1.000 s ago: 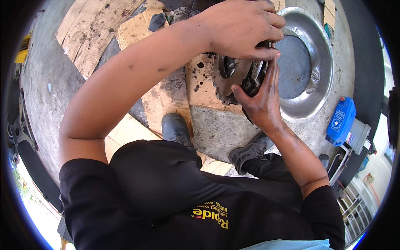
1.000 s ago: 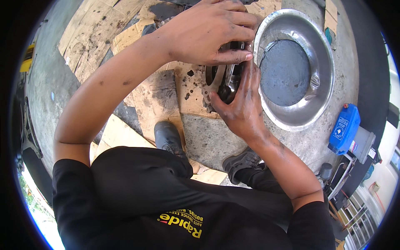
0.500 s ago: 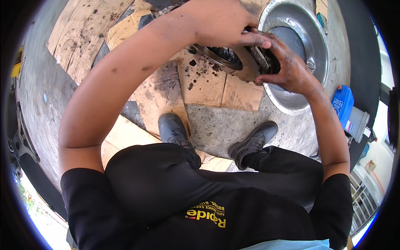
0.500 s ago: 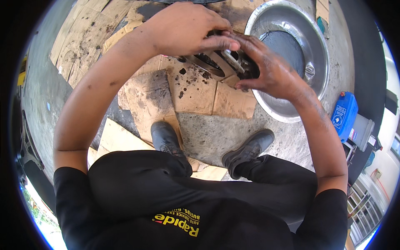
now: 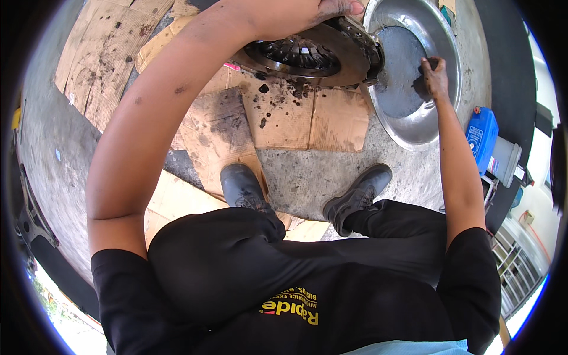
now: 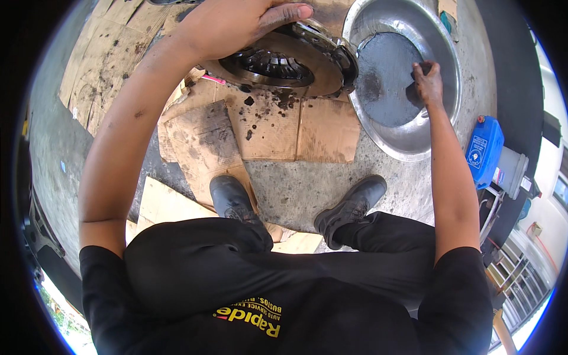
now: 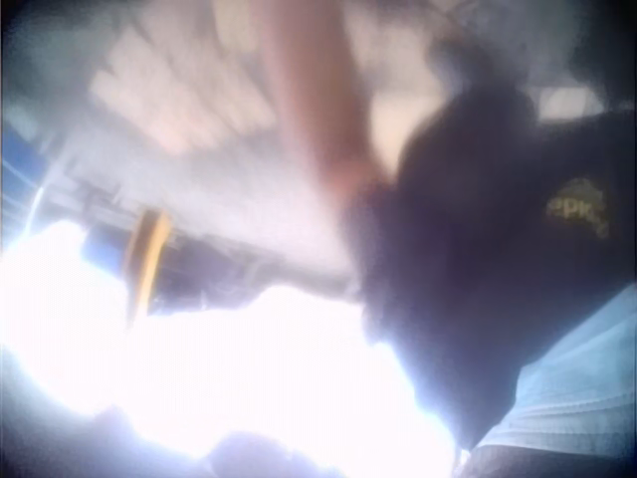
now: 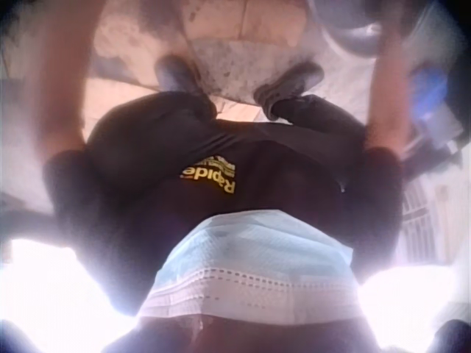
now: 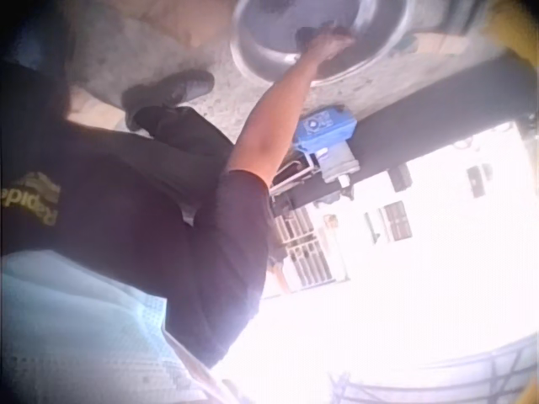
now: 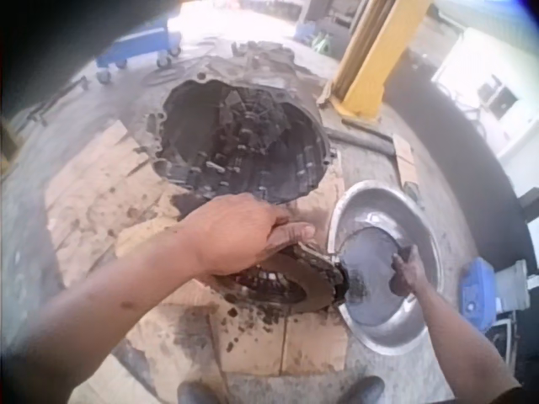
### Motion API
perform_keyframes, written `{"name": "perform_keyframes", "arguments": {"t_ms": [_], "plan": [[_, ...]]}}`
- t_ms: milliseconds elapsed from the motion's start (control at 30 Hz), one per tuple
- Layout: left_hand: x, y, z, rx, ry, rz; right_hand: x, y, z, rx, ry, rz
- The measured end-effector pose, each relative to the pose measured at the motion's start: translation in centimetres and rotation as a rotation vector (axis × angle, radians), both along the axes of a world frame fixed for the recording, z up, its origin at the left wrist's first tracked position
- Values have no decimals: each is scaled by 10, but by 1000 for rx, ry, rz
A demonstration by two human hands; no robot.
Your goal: The person sits on the floor and cleans a clutch disc and other car parts using a rag and a metal basin filled with liquid. They repeatedly wipe the parts and dip the rag into the basin to remove grime.
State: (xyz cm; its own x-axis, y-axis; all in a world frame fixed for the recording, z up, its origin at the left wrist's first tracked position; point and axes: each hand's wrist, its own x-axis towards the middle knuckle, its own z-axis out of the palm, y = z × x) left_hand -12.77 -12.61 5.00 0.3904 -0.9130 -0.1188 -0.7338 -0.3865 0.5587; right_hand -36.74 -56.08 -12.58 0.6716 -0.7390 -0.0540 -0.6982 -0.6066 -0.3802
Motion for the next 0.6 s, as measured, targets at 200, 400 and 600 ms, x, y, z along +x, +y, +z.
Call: {"name": "perform_keyframes", "arguments": {"t_ms": [200,400,600], "plan": [[9,-12,-20,52,-28,89,-5,50,-24,-19,796,147],[16,-13,-21,15,-31,82,51,108,115,375,910,376],[24,-4,-21,71,-18,129,92,302,136,792,751,1204]]}}
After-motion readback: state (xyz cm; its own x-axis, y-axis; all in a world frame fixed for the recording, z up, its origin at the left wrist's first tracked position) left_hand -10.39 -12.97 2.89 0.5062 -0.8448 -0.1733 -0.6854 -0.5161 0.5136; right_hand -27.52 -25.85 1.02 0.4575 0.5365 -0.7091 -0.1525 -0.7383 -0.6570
